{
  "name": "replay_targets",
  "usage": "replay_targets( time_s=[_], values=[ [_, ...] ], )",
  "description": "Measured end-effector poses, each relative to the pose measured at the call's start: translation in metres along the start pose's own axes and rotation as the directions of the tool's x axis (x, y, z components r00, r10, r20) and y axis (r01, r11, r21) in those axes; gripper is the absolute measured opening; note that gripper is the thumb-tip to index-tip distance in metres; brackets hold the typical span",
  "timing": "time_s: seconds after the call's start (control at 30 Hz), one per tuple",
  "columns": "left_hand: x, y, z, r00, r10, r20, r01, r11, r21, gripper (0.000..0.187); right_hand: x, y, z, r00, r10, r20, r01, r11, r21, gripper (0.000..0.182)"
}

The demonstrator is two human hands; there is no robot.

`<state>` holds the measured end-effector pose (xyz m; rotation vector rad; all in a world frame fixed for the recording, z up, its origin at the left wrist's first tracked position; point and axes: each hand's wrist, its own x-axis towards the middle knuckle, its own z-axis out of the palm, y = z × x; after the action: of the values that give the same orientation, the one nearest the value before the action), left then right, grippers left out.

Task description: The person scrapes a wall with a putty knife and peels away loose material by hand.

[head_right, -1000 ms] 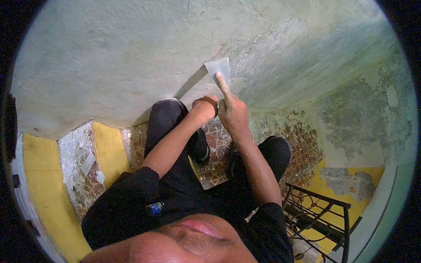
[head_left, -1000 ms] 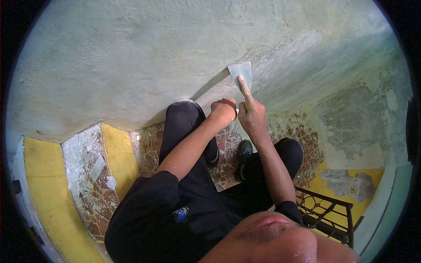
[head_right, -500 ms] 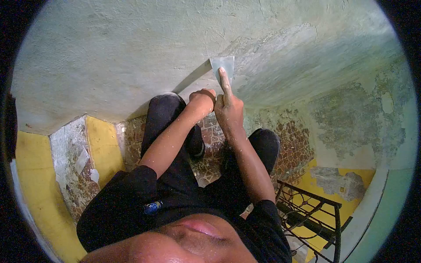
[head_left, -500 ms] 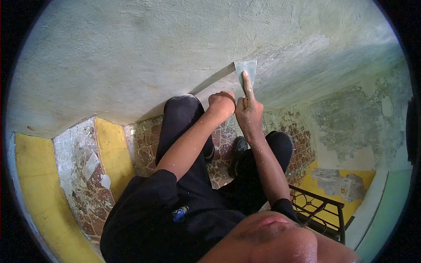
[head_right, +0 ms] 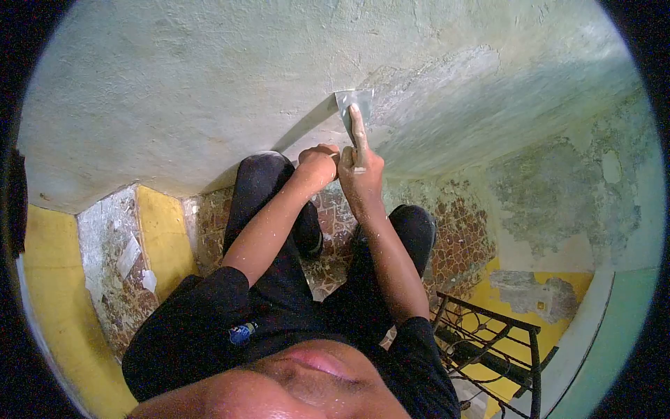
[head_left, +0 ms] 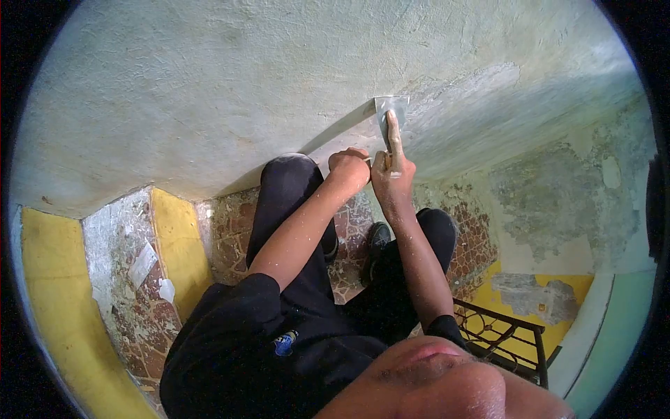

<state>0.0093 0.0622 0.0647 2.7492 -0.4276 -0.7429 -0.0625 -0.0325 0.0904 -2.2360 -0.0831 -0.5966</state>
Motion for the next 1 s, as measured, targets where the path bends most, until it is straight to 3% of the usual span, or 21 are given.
replay_targets(
  time_s=[0.07,0.13,0.17,0.2,0.23,0.27,0.3,0.4,0.53,0.6,0.73,0.83,1.0],
  values=[
    [-0.002,-0.002,-0.002,1.000,0.002,-0.015,-0.002,1.000,-0.004,0.031,0.002,-0.005,0.002,1.000,0.006,-0.001,-0.006,1.000,0.001,0.088],
    [0.001,-0.005,-0.005,1.000,-0.020,0.013,0.020,0.999,-0.036,0.033,0.018,-0.020,0.006,0.964,-0.156,-0.215,0.155,0.988,-0.018,0.086],
    [0.006,-0.010,0.010,0.992,0.012,-0.125,-0.020,0.998,-0.061,0.037,0.034,-0.030,-0.002,0.964,-0.156,-0.215,0.156,0.988,-0.018,0.086],
    [0.012,-0.017,0.027,0.953,0.081,-0.291,-0.105,0.992,-0.068,0.038,0.057,-0.057,-0.017,0.958,-0.053,-0.283,0.081,0.993,0.088,0.085],
    [0.008,-0.013,0.022,0.967,0.075,-0.243,-0.098,0.992,-0.081,0.038,0.071,-0.073,-0.026,0.939,0.055,-0.339,0.016,0.979,0.204,0.084],
    [0.003,-0.011,0.015,0.979,0.070,-0.192,-0.088,0.992,-0.086,0.039,0.074,-0.071,-0.028,0.937,0.058,-0.344,0.021,0.975,0.220,0.084],
    [0.004,-0.017,0.028,0.942,0.162,-0.293,-0.172,0.985,-0.010,0.033,0.075,-0.066,-0.030,0.925,0.017,-0.379,0.059,0.981,0.186,0.086],
    [0.014,-0.010,0.029,0.977,0.079,-0.197,-0.068,0.996,0.064,0.045,0.066,-0.042,-0.027,0.897,-0.033,-0.440,0.092,0.989,0.114,0.087],
    [0.008,-0.006,0.019,0.995,0.092,-0.028,-0.092,0.995,0.025,0.037,0.036,-0.017,-0.039,0.955,0.042,-0.295,-0.014,0.995,0.097,0.088],
    [0.013,-0.006,0.018,0.962,0.238,0.133,-0.255,0.959,0.125,0.032,0.024,-0.008,-0.040,0.990,-0.050,-0.130,0.049,0.999,-0.013,0.087],
    [0.017,-0.002,0.026,0.917,0.270,0.293,-0.338,0.917,0.213,0.032,0.009,0.014,-0.034,0.994,-0.111,0.006,0.110,0.985,-0.135,0.083],
    [0.019,-0.002,0.027,0.921,0.246,0.303,-0.315,0.927,0.205,0.043,0.007,0.018,-0.037,0.995,-0.096,0.042,0.102,0.971,-0.218,0.083],
    [0.023,-0.009,0.033,0.949,0.245,0.197,-0.282,0.941,0.188,0.032,0.009,0.008,-0.029,0.986,-0.164,0.023,0.165,0.959,-0.231,0.083]
  ],
)
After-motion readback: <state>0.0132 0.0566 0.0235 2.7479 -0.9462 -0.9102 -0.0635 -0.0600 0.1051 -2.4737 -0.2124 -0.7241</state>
